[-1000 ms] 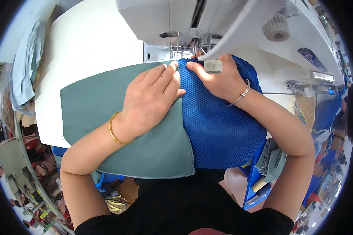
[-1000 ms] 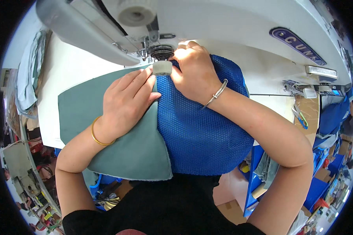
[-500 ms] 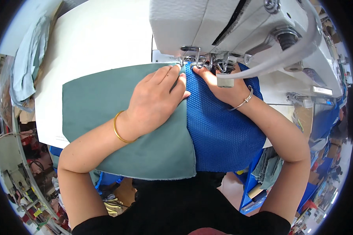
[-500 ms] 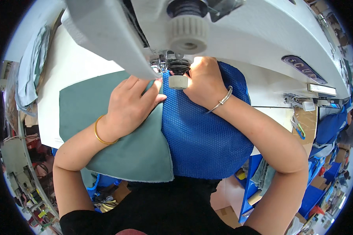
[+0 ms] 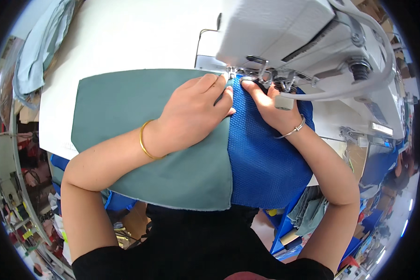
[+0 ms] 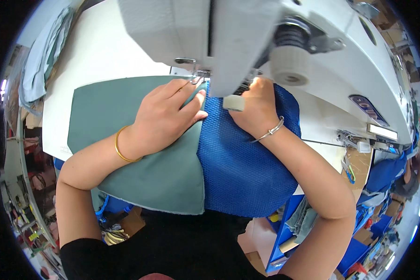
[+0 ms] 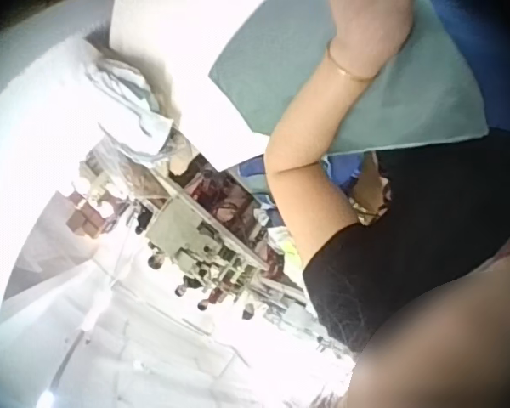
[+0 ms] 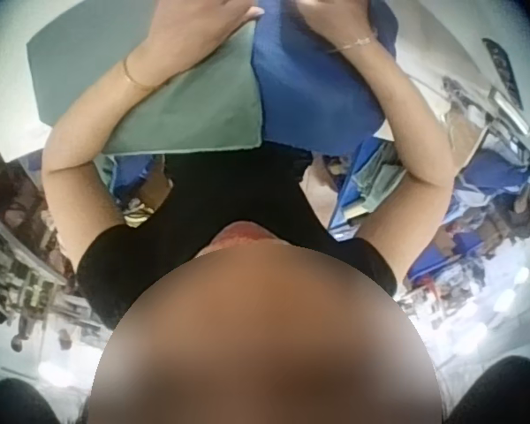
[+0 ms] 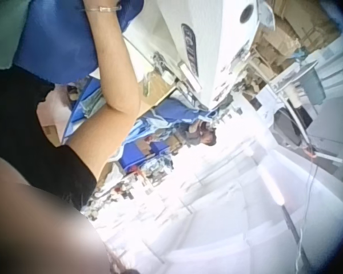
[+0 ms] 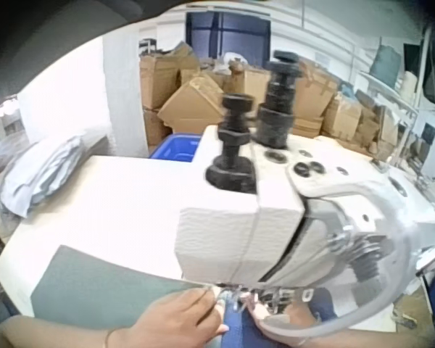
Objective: Sewing together two different colored fabric pieces using an industrial sewing machine.
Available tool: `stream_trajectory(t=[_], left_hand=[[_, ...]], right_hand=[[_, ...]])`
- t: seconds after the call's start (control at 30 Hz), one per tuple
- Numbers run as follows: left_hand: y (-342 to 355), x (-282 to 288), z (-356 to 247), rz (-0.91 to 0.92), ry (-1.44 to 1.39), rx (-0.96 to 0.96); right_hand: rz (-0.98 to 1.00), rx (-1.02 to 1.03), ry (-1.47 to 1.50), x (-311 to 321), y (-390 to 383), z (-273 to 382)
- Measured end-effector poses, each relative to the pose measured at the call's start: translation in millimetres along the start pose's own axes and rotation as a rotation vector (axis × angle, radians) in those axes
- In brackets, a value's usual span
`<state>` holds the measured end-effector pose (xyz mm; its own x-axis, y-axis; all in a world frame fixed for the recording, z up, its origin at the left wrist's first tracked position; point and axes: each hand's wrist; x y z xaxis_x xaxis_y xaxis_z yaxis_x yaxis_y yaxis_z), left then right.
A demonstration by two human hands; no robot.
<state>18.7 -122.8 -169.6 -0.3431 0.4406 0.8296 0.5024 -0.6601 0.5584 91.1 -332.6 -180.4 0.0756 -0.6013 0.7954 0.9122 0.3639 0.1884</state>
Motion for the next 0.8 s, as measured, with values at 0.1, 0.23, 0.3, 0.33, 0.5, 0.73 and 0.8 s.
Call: stream_trajectory(t=[0.1, 0.23, 0.3, 0.33, 0.5, 0.73, 0.8], left_hand=[[-2, -2, 2, 0.008, 0.019, -0.013], [-3, -3, 3, 0.064, 0.068, -0.043], [-1, 2, 3, 0.081, 0.053, -0.063], [0, 6, 0, 0.106, 0.061, -0.06], [-17, 54, -57, 0.285, -0.169, -0.019], [-53, 70, -127, 0.029, -0.012, -0.165], [-53, 82, -122, -0.074, -0.036, -0.098]], right_hand=[[0.045, 0.085, -0.096, 4, -1, -9], [-0.005, 0.114, -0.209, -1, -4, -11], [-0.089, 0.14, -0.35, -3, -4, -6], [-0.117, 0.122, -0.435, -2, -5, -1], [-0.086, 0.127, -0.514, 29, -31, 31], [0.097, 0.25, -0.253, 60, -161, 87], [0.028, 0.263, -0.243, 42, -181, 88]])
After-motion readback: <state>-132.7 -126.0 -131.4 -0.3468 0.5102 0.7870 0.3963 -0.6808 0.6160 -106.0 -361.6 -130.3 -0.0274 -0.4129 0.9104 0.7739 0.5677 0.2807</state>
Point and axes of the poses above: each hand's wrist, its own y-axis towards the middle knuckle, its own x-axis out of the back of the hand, z = x × y, and after that the axes turned 14 degrees about -x, right-handed
